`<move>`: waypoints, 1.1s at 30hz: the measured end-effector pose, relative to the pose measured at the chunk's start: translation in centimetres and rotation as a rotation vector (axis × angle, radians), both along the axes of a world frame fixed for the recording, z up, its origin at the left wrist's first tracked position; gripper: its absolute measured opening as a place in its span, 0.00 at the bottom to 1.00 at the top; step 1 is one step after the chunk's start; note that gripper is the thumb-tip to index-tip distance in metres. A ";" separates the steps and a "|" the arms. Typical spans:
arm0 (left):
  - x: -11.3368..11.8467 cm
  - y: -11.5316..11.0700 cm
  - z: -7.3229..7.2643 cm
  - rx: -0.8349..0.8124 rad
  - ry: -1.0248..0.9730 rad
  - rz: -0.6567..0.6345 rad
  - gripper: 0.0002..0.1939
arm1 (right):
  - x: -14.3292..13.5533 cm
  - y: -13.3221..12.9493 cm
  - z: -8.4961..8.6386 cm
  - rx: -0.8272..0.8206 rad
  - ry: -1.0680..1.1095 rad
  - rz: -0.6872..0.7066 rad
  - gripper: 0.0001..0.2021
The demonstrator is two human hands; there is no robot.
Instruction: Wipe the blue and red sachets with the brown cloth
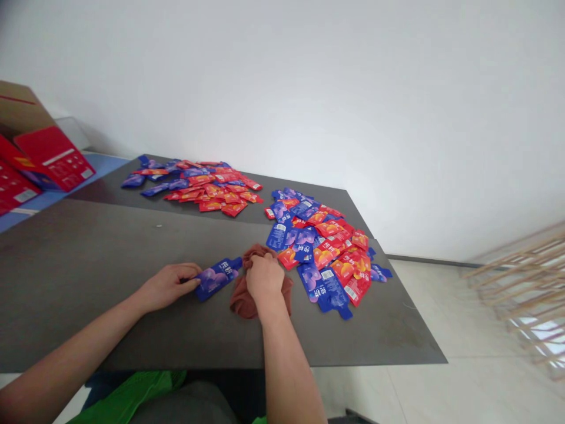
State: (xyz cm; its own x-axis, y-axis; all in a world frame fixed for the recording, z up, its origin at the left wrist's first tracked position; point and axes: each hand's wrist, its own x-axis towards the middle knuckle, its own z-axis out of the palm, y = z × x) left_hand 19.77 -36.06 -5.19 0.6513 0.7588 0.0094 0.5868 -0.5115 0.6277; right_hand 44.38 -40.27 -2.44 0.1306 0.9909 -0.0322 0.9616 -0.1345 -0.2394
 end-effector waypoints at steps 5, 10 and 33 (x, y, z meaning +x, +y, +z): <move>0.0 0.0 0.1 -0.005 0.000 0.001 0.15 | -2.7 -2.0 0.7 0.101 0.030 0.179 0.10; 0.2 0.0 0.2 -0.002 0.001 -0.004 0.15 | -3.7 -1.1 -0.4 0.034 0.010 0.227 0.11; -0.2 -0.1 0.1 0.000 0.005 0.016 0.15 | -3.0 -0.1 1.3 0.109 0.027 0.159 0.12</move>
